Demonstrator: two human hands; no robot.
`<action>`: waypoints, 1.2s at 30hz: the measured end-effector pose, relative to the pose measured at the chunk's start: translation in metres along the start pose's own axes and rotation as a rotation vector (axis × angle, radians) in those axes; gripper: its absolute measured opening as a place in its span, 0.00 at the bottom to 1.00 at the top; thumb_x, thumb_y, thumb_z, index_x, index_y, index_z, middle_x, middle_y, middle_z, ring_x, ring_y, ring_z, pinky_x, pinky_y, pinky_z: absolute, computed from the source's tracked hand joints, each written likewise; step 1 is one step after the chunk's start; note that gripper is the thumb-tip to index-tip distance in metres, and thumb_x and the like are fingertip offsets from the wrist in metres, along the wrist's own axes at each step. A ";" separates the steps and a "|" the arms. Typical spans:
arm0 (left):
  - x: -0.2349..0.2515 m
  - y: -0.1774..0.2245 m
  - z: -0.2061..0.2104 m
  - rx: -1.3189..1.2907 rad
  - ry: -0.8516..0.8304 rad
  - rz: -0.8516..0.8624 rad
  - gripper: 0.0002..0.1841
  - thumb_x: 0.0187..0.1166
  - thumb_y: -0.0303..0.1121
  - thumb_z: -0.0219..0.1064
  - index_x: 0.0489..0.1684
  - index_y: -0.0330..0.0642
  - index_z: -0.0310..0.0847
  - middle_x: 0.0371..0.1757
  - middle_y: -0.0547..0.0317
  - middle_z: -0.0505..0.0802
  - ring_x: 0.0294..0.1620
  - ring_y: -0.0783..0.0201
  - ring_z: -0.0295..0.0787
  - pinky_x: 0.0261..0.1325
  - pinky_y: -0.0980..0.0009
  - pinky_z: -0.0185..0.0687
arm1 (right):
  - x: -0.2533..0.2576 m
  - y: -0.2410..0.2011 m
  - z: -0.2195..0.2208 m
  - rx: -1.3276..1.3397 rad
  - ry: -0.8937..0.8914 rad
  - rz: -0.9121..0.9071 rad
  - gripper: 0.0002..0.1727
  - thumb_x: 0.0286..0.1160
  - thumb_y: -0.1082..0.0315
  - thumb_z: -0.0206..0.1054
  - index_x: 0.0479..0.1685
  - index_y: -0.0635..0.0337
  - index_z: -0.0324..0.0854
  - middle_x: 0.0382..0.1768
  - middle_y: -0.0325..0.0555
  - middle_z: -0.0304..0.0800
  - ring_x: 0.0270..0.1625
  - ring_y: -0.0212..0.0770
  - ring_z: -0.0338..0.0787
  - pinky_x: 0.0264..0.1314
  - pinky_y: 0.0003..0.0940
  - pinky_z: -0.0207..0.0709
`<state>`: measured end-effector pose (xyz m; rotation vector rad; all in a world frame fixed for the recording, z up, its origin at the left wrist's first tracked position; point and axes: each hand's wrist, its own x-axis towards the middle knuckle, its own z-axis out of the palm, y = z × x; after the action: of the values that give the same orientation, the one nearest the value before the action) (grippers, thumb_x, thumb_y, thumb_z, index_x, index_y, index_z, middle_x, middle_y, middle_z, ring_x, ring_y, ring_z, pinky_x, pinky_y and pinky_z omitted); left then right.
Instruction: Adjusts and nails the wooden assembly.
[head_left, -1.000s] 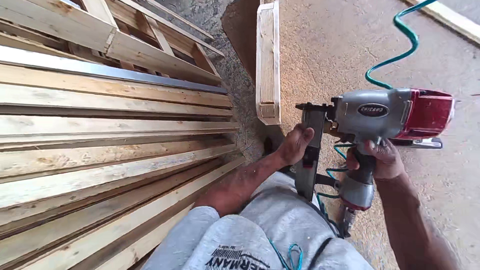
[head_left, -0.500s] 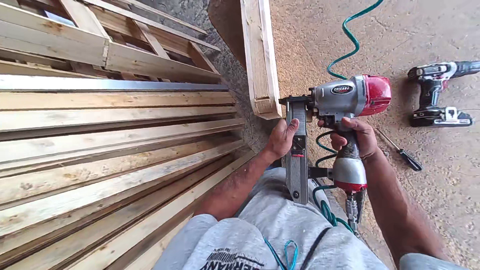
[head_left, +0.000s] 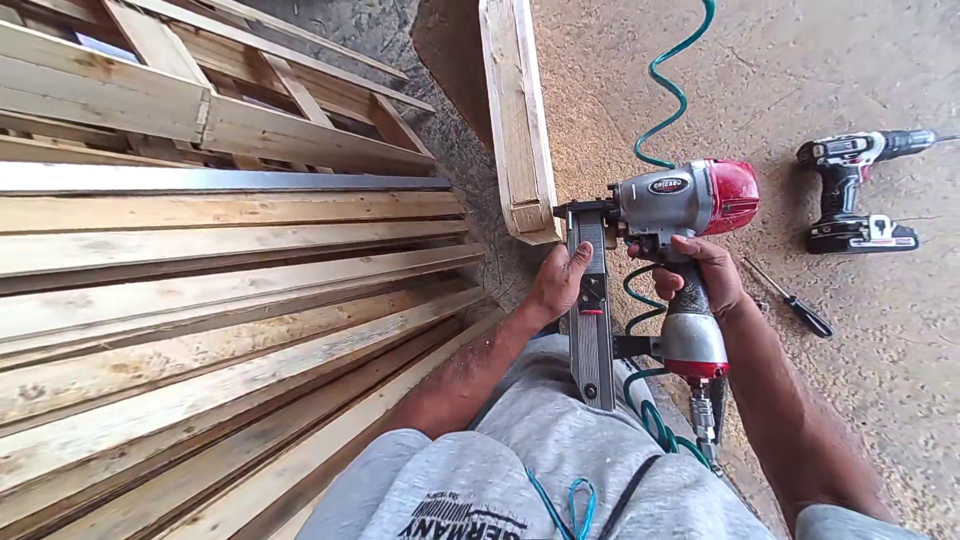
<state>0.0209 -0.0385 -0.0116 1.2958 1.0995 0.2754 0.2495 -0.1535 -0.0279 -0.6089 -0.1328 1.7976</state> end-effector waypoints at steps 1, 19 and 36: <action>0.000 0.000 0.000 -0.004 -0.002 0.003 0.26 0.92 0.49 0.53 0.64 0.30 0.76 0.52 0.46 0.92 0.56 0.63 0.92 0.65 0.62 0.88 | 0.000 0.000 0.000 0.000 0.006 -0.003 0.20 0.87 0.55 0.51 0.58 0.57 0.83 0.56 0.56 0.92 0.26 0.36 0.90 0.25 0.26 0.85; -0.002 -0.020 -0.204 0.686 0.216 0.302 0.20 0.83 0.45 0.68 0.64 0.41 0.84 0.55 0.58 0.95 0.52 0.69 0.94 0.58 0.66 0.92 | -0.130 0.052 0.033 -0.762 0.536 -0.255 0.18 0.62 0.67 0.73 0.54 0.51 0.86 0.39 0.43 0.96 0.26 0.40 0.93 0.30 0.35 0.91; 0.198 0.127 -0.140 1.470 -0.991 1.431 0.44 0.44 0.50 0.84 0.73 0.51 0.80 0.66 0.49 0.90 0.72 0.42 0.83 0.80 0.37 0.65 | 0.008 0.229 0.177 -1.332 0.708 0.445 0.16 0.71 0.59 0.70 0.57 0.49 0.81 0.41 0.48 0.92 0.46 0.52 0.93 0.47 0.62 0.85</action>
<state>0.0624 0.2309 0.0169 2.8599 -0.9362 -0.2620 -0.0323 -0.1814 0.0326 -2.3064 -0.7723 1.5873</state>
